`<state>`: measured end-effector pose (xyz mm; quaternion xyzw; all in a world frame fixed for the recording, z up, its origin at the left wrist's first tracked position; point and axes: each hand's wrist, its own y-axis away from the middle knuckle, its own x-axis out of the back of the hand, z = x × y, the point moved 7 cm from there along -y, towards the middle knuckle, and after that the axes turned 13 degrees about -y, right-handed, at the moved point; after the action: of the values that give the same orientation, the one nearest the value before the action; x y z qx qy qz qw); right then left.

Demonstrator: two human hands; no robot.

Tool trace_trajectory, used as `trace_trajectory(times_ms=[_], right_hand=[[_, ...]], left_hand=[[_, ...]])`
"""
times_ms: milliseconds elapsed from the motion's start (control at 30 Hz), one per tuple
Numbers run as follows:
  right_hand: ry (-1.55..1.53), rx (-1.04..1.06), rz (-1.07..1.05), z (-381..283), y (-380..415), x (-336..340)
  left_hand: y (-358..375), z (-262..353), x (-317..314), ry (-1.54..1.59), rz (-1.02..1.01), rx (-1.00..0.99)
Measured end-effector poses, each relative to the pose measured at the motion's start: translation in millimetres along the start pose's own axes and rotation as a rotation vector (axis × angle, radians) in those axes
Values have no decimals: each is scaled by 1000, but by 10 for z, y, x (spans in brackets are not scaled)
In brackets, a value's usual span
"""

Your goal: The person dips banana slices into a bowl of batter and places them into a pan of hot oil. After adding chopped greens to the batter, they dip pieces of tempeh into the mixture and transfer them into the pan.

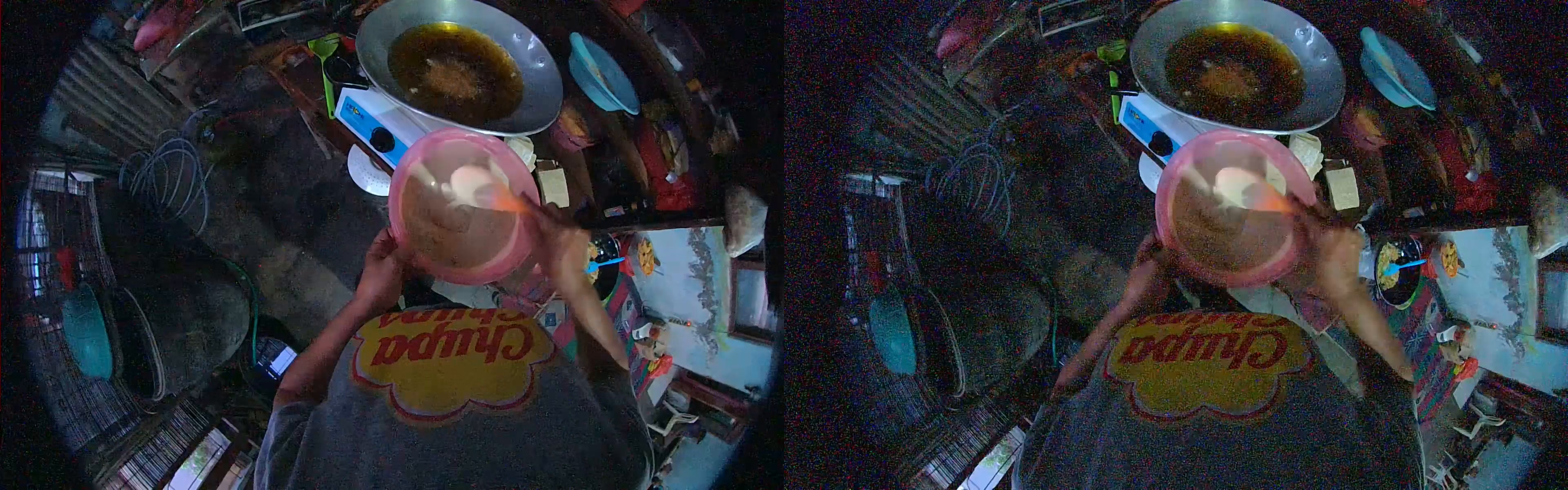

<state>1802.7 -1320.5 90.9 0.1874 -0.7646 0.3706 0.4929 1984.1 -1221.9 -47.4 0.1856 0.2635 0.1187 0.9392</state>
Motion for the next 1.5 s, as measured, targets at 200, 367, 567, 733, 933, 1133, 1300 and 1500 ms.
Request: trace_trajectory(times_ms=[200,367,567,733,933,1133,1300,1500], right_hand=[[81,-382,-397,414,-21,63],[-118,-378,-368,525,2,-245],[-292,-310,-337,451,-37,-496],[-213,-352,-378,193,-171,-458],[-151,-305,-339,10,-191,-483],[-247,-405,-432,105,-68,-738],[-441,-366,-393,333,38,-870],[-667,-545,-454,544,180,-826]], left_hand=[[63,127,-64,-33,10,11],[60,125,-31,-117,39,46],[24,88,-12,-87,29,42],[-5,79,40,-77,31,-45],[-33,77,-2,-76,-9,-15],[-52,34,-9,-115,-4,-32],[-31,25,10,-143,41,23],[-49,-6,22,-110,10,6]])
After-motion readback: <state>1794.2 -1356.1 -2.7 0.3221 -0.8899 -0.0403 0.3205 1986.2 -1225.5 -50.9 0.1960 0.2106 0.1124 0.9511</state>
